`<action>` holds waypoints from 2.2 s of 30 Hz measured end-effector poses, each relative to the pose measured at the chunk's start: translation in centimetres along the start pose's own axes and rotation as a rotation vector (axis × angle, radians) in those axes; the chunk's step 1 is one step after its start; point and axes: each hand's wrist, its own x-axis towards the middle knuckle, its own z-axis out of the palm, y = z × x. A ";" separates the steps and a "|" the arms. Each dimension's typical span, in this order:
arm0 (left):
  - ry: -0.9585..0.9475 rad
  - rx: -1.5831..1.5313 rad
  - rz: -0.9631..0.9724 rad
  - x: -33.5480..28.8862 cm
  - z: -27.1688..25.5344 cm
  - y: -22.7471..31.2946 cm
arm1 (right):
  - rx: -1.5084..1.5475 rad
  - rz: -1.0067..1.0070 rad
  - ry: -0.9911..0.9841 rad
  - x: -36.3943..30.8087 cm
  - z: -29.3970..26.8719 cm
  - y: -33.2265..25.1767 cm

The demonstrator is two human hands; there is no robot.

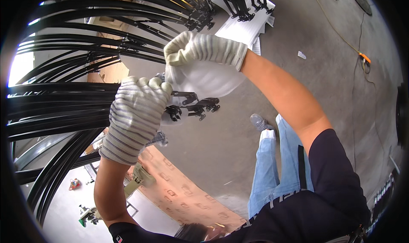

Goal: The person wraps the ends of black curved metal frames with white foam sheets and then secures the foam by wrapping plastic stretch film around it.

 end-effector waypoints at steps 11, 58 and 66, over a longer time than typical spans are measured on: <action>0.319 -0.097 -0.079 -0.5 3.8 0.2 | 0.648 -0.117 0.210 0.4 0.8 2.9; 1.570 -2.250 -0.725 0.6 18.3 12.4 | 0.007 0.257 -0.123 -1.0 8.7 1.1; 1.494 -1.591 -0.803 1.4 18.0 12.4 | -0.079 0.264 0.090 -1.5 12.2 0.9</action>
